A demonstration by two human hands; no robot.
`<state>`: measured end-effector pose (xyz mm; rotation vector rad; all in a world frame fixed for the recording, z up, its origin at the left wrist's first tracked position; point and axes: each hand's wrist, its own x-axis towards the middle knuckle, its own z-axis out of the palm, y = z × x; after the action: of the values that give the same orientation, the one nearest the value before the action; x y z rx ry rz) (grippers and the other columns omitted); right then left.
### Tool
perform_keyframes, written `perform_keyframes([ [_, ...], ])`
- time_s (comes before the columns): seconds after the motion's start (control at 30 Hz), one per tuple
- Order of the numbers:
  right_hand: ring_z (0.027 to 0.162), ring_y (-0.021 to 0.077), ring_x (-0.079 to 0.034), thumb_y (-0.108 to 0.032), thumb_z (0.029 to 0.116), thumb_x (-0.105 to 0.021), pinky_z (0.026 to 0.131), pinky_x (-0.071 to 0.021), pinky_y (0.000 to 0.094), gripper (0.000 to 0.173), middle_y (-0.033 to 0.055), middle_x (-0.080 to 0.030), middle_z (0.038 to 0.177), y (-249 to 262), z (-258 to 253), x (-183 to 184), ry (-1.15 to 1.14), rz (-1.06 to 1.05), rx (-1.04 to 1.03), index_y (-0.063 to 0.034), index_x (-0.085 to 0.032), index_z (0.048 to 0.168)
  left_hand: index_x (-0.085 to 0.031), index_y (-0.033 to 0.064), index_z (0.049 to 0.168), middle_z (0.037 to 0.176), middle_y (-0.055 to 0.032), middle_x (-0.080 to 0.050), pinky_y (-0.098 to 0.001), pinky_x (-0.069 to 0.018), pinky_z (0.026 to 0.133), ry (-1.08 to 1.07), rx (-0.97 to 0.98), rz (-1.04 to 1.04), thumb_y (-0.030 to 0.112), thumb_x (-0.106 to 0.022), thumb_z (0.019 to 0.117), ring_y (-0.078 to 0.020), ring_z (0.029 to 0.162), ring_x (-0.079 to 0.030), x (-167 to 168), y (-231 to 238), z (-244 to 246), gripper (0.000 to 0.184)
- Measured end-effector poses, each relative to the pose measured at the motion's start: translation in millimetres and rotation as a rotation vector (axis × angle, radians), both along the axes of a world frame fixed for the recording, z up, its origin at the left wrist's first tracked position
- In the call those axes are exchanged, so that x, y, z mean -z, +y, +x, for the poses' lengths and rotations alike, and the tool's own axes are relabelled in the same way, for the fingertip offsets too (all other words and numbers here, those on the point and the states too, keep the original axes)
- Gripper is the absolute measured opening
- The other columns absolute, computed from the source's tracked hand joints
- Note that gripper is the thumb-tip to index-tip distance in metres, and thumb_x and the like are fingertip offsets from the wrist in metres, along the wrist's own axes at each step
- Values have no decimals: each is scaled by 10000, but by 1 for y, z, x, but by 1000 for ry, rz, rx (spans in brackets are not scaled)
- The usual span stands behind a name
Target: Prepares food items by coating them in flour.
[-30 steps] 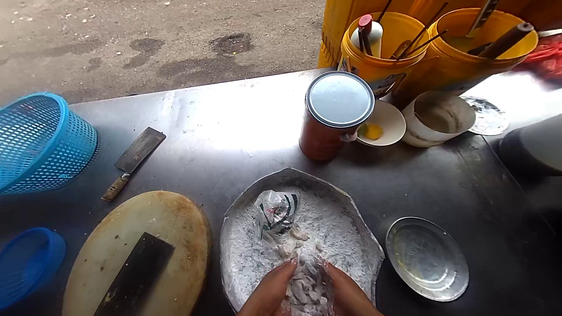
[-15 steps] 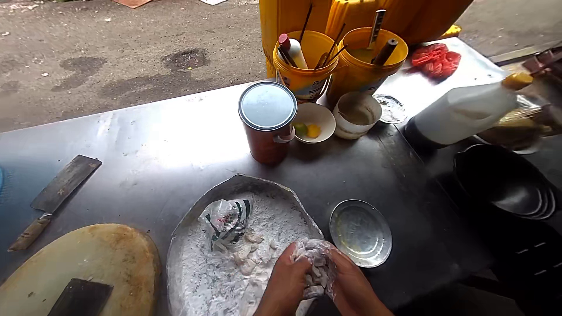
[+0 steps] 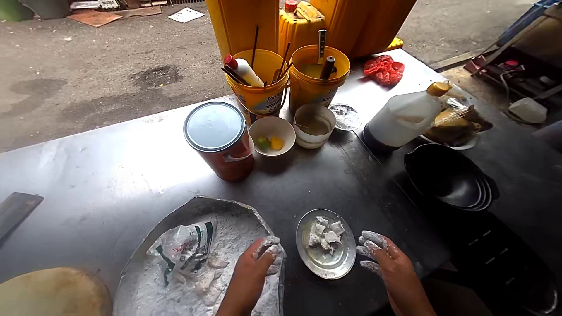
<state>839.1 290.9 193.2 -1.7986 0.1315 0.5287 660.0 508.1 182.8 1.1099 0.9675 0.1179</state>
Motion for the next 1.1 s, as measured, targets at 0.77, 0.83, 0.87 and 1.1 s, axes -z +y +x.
perform_keyframes([
  [0.77,1058,370,-682,-169,893,-659,901,-539,579,465,204,-680,1166,186,-188,75,-27,-593,-1491,-69,-572,1339,-457,55,1519,1476,-246,-500,-538,-505,1045,633,364,340,192,-725,895,-397,1250,-598,61,20,-155,693],
  [0.83,950,323,-707,-159,866,-678,836,-566,553,492,178,-701,1066,183,-180,61,156,-392,-1347,-54,-543,1327,-451,6,1507,1454,-248,-523,-518,-456,1108,443,231,229,144,-737,864,-366,1315,-554,49,33,-163,716],
  [0.87,923,299,-716,-136,852,-682,802,-594,527,522,173,-699,1079,176,-173,49,254,-272,-1281,-35,-523,1339,-419,-23,1513,1457,-257,-518,-506,-459,1109,326,156,133,107,-756,838,-351,1319,-552,38,36,-172,766],
  [1.1,1142,183,-639,-262,1084,-453,984,-539,407,435,150,-645,1267,178,-200,51,562,-38,-729,4,-501,1425,-338,40,1508,1238,-154,-654,-460,-579,911,2,-218,-466,128,-593,1007,-239,1070,-678,38,30,-178,569],
])
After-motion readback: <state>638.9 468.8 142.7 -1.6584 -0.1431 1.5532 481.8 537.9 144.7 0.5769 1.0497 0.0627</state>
